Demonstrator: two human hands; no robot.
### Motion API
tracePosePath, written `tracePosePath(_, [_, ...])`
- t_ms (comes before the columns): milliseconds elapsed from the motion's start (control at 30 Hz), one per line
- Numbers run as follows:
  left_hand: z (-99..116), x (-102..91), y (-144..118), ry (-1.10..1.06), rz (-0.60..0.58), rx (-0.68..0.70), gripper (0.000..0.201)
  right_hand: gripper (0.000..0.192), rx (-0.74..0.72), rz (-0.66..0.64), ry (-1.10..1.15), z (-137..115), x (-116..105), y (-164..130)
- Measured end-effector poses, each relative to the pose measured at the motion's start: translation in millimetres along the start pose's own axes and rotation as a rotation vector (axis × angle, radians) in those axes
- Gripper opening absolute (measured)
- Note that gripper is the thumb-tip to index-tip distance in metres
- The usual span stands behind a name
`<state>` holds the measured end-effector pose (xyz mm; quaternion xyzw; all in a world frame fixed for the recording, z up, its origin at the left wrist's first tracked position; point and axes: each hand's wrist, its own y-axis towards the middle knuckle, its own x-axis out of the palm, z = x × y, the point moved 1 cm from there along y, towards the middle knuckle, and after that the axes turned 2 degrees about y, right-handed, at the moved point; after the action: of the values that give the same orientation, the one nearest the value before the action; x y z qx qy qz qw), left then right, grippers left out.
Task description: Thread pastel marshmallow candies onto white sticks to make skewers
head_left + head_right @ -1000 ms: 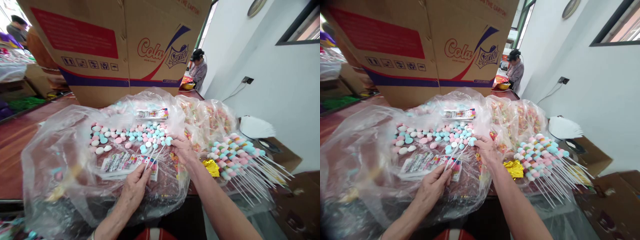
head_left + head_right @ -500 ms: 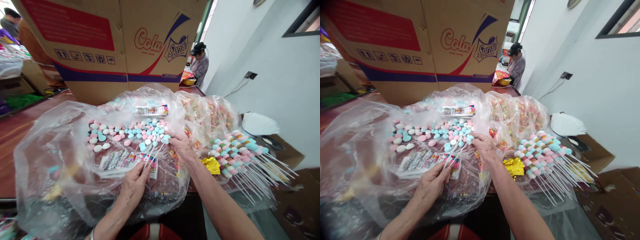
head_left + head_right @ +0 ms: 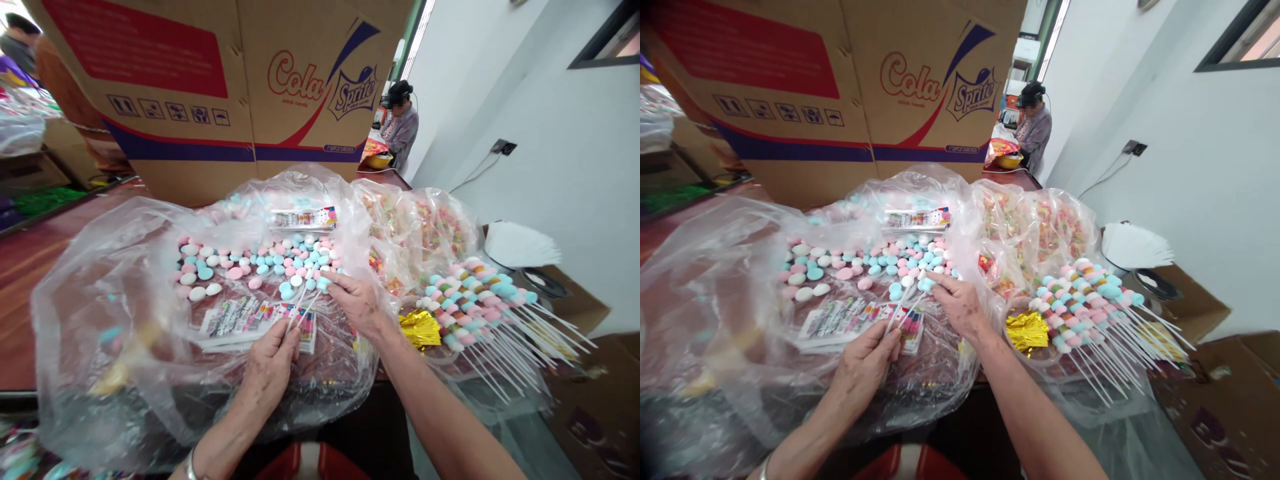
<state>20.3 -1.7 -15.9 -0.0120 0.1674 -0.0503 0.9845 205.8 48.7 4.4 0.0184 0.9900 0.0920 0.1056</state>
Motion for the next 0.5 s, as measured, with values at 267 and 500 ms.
tracePosePath(267, [-4.5,-2.1,0.9,-0.008,-0.013,0.033,0.033,0.040,-0.379,0.051,-0.466,-6.0,25.2,-23.2])
tracePosePath(500, [-5.5,-3.4,1.6,-0.043,0.040,0.035,0.032,0.041,-0.312,-0.069,-0.517,-22.1,26.0,-30.3])
